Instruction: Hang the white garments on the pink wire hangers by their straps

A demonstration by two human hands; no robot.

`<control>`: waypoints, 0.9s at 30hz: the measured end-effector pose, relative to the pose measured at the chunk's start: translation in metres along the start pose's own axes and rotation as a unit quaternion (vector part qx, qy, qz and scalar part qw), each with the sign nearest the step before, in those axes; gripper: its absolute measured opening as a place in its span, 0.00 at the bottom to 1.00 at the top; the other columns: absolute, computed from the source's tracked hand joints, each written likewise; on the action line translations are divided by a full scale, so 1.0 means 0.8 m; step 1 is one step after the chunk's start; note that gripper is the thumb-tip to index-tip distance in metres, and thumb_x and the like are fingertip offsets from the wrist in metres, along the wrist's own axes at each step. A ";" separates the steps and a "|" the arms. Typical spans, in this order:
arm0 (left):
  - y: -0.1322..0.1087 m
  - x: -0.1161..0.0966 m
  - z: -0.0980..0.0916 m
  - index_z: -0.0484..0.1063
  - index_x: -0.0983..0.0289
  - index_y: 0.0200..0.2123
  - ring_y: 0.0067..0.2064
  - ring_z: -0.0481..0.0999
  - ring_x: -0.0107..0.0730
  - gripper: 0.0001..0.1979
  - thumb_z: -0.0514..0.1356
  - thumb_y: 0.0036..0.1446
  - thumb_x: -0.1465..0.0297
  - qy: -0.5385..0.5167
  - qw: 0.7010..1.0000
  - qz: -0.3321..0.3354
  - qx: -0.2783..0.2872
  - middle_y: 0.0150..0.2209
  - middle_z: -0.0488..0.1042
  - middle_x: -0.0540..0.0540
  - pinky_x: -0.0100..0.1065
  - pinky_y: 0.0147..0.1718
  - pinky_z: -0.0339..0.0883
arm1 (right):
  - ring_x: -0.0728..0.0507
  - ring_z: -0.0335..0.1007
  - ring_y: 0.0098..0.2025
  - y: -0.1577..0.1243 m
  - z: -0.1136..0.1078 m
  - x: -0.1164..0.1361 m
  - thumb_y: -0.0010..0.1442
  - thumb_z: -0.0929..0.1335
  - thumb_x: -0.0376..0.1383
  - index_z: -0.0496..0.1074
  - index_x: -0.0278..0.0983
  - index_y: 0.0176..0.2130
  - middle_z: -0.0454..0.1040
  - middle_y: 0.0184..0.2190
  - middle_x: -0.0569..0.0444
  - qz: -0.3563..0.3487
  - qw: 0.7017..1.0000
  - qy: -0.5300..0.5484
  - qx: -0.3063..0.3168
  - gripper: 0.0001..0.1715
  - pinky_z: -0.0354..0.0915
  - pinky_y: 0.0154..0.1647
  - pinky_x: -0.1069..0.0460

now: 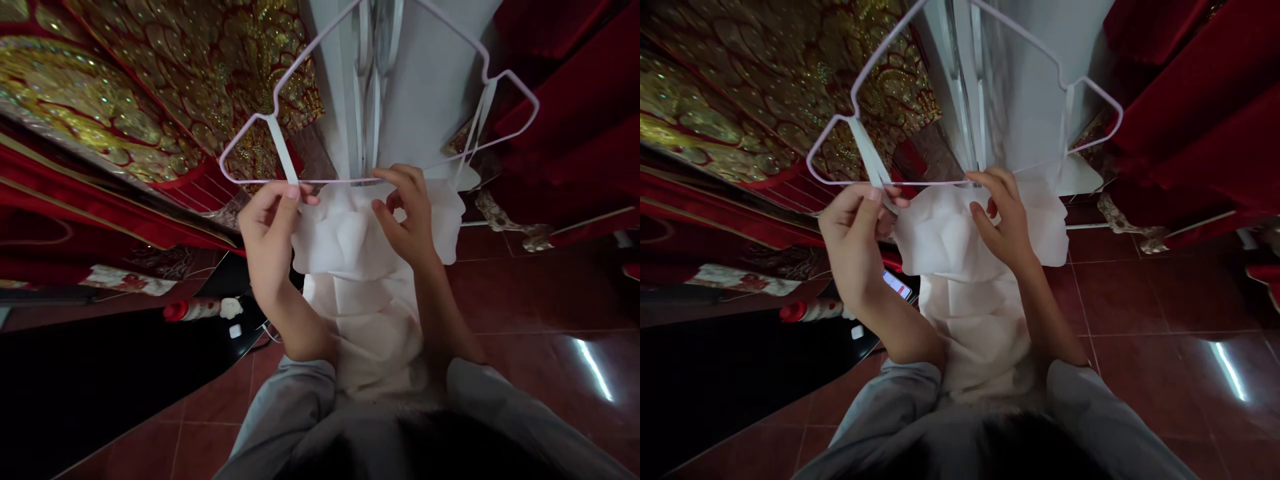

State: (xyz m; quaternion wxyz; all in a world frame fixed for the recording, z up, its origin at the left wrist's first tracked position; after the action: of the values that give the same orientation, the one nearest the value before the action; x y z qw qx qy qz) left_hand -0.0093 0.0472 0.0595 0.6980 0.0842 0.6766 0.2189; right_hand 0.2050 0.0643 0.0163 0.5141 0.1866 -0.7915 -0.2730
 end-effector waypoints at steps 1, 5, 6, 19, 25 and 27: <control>0.007 -0.010 0.002 0.82 0.57 0.35 0.22 0.62 0.29 0.11 0.66 0.65 0.58 -0.024 1.000 -0.001 0.007 0.33 0.80 0.55 0.33 0.20 0.52 | 0.47 0.69 0.42 -0.001 0.000 -0.002 0.64 0.65 0.40 0.70 0.48 0.58 0.69 0.54 0.50 0.002 1.000 -0.001 0.002 0.22 0.70 0.35 0.49; 0.046 -0.027 -0.020 0.79 0.58 0.46 0.22 0.62 0.27 0.20 0.47 0.75 0.61 -0.155 0.986 -0.011 -0.059 0.51 0.81 0.52 0.34 0.18 0.46 | 0.47 0.69 0.42 -0.001 -0.006 -0.004 0.65 0.65 0.42 0.70 0.47 0.58 0.69 0.56 0.49 0.002 1.000 0.003 0.011 0.22 0.71 0.36 0.48; 0.051 -0.021 -0.033 0.77 0.58 0.47 0.24 0.67 0.27 0.23 0.41 0.77 0.65 -0.173 0.980 -0.012 -0.100 0.54 0.79 0.51 0.34 0.18 0.48 | 0.47 0.69 0.41 0.000 -0.007 -0.004 0.65 0.65 0.42 0.70 0.48 0.58 0.69 0.56 0.49 0.000 1.000 0.002 0.017 0.22 0.71 0.36 0.48; -0.006 0.051 0.041 0.75 0.62 0.40 0.20 0.60 0.23 0.11 0.58 0.70 0.62 -0.208 0.973 -0.042 -0.089 0.45 0.82 0.59 0.33 0.17 0.44 | 0.46 0.68 0.42 -0.002 -0.012 0.013 0.66 0.66 0.39 0.68 0.51 0.60 0.67 0.58 0.51 -0.020 0.999 0.013 0.024 0.24 0.69 0.37 0.48; -0.005 0.039 0.057 0.74 0.62 0.37 0.21 0.62 0.23 0.11 0.57 0.73 0.67 -0.263 0.963 -0.037 -0.038 0.37 0.79 0.56 0.29 0.19 0.52 | 0.50 0.66 0.39 -0.016 -0.068 -0.026 0.60 0.70 0.43 0.73 0.46 0.50 0.67 0.54 0.54 0.016 0.973 0.090 -0.214 0.18 0.65 0.35 0.52; -0.005 0.041 0.055 0.74 0.62 0.36 0.20 0.60 0.22 0.11 0.57 0.73 0.67 -0.258 0.965 -0.032 -0.034 0.37 0.79 0.56 0.29 0.19 0.52 | 0.54 0.60 0.31 -0.025 -0.084 -0.055 0.57 0.70 0.42 0.70 0.45 0.49 0.66 0.51 0.55 0.081 0.944 0.130 -0.292 0.19 0.63 0.30 0.54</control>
State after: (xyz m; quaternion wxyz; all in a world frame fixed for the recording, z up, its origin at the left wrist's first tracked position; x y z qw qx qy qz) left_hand 0.0341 0.0655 0.0310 0.8577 0.0929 0.4686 0.1902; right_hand 0.2846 0.0576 -0.0054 0.6648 -0.0024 -0.6156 -0.4231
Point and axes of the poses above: each hand's wrist, its own y-axis towards the middle knuckle, its own z-axis out of the palm, x = y × z, the point moved 7 cm from there along y, towards the middle knuckle
